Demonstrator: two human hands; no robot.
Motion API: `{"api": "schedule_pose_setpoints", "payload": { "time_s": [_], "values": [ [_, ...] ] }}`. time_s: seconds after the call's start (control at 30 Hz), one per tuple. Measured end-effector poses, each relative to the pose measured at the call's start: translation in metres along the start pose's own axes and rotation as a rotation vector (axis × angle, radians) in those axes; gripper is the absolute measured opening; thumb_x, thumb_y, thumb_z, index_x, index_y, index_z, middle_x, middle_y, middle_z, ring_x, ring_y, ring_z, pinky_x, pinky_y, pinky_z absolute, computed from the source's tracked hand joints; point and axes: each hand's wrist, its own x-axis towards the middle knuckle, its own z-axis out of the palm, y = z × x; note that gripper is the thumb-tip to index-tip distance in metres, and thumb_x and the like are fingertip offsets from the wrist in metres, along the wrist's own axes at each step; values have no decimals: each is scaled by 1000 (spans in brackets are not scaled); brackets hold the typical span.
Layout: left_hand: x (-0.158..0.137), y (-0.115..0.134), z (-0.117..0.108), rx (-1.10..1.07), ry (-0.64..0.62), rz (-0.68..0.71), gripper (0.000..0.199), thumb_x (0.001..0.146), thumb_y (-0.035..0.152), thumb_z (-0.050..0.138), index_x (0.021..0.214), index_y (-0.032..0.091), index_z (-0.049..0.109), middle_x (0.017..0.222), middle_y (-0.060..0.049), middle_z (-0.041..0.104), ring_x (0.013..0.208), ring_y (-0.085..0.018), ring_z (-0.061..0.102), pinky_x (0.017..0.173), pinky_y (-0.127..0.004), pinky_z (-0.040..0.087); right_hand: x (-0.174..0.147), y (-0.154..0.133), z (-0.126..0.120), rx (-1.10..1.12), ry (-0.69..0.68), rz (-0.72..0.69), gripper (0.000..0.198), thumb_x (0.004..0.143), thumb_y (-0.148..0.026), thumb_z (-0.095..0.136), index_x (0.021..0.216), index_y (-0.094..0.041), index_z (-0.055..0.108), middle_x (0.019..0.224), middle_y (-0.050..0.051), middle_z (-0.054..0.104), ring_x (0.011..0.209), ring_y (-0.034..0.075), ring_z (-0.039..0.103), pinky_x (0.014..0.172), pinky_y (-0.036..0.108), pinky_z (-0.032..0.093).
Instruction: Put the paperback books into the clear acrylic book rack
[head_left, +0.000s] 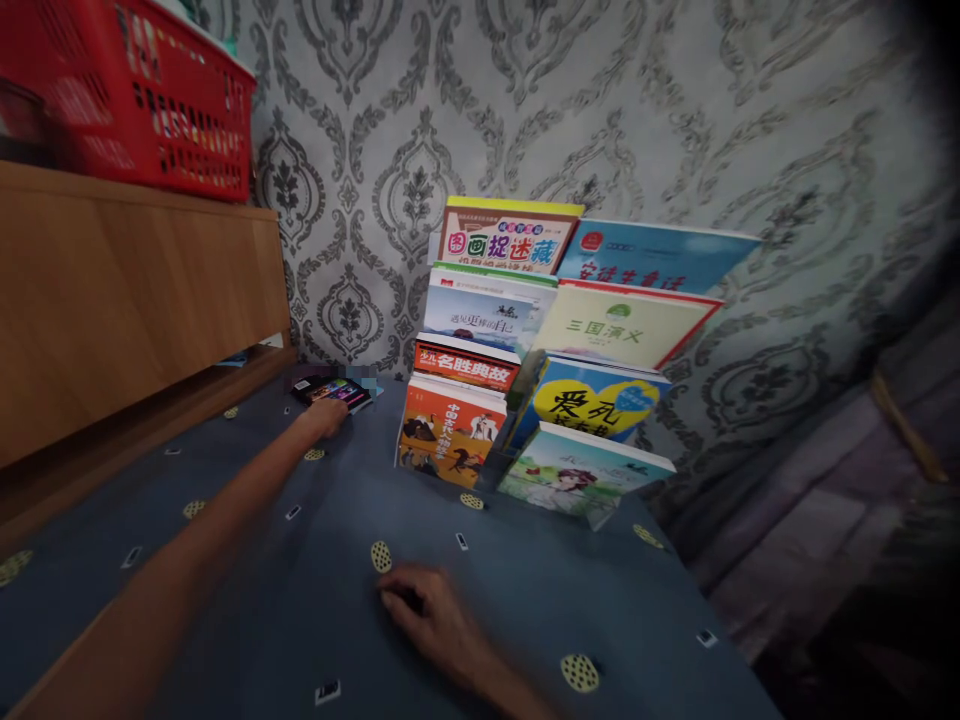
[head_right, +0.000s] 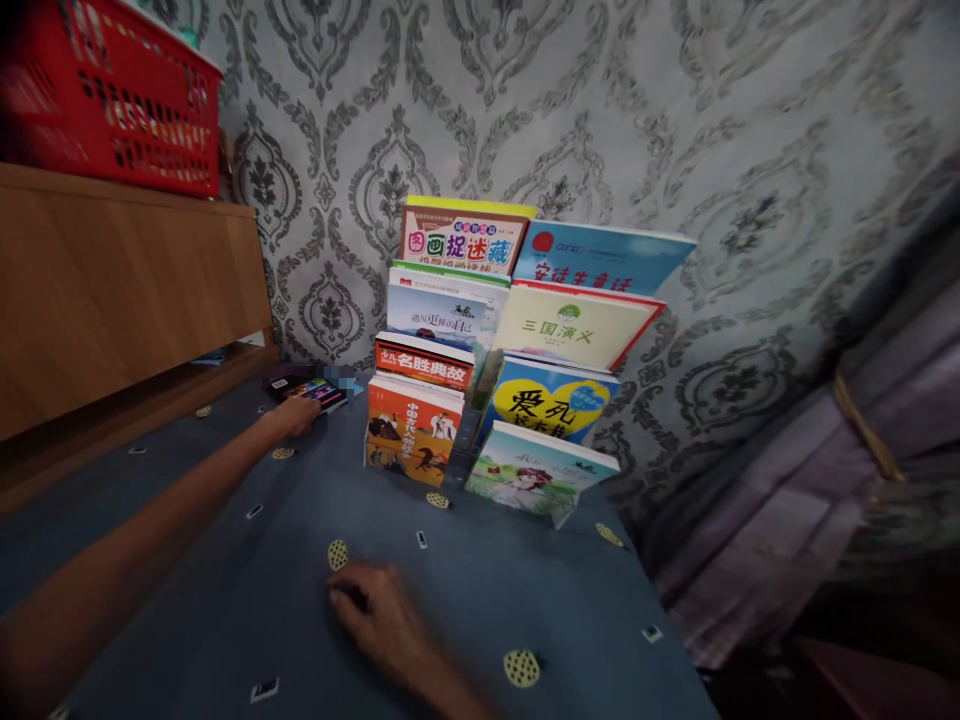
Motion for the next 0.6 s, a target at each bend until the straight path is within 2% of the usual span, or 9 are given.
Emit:
{"api": "schedule_pose_setpoints", "payload": {
  "time_s": [0.13, 0.27, 0.37, 0.5, 0.6],
  "values": [
    [-23, -3, -6, 38, -71, 41, 36, 94, 36, 65, 124, 16, 62, 126, -11, 64, 109, -24, 65, 92, -46, 56, 0, -2, -1, -7, 9, -7, 25, 90, -22, 58, 104, -18, 78, 91, 5, 77, 81, 17, 68, 76, 26, 47],
    [-57, 3, -7, 66, -106, 72, 21, 81, 19, 74, 101, 13, 74, 109, -15, 75, 103, -28, 71, 87, -37, 57, 0, -3, -3, -4, 0, -23, 25, 91, -22, 57, 105, -19, 77, 96, 5, 78, 84, 18, 69, 79, 27, 47],
    [-88, 18, -9, 85, -110, 113, 21, 74, 13, 73, 95, 15, 77, 101, -16, 77, 98, -30, 74, 80, -34, 57, 1, -3, -4, -18, 3, -31, 24, 91, -21, 58, 105, -19, 77, 94, 5, 78, 82, 18, 68, 79, 27, 47],
    [-138, 52, -1, 110, -79, 177, 32, 75, 8, 68, 106, 7, 74, 103, -24, 75, 95, -33, 74, 78, -37, 57, 4, -2, -3, -13, 7, -61, 24, 89, -21, 58, 102, -17, 78, 87, 5, 78, 74, 16, 67, 70, 25, 47],
    [-185, 88, 15, 111, -39, 219, 54, 80, 9, 65, 133, 0, 60, 94, -27, 74, 84, -32, 75, 69, -37, 56, 3, -2, -2, 20, 40, -74, 22, 90, -21, 58, 98, -18, 78, 83, 4, 77, 71, 15, 67, 65, 24, 46]
  ]
}}
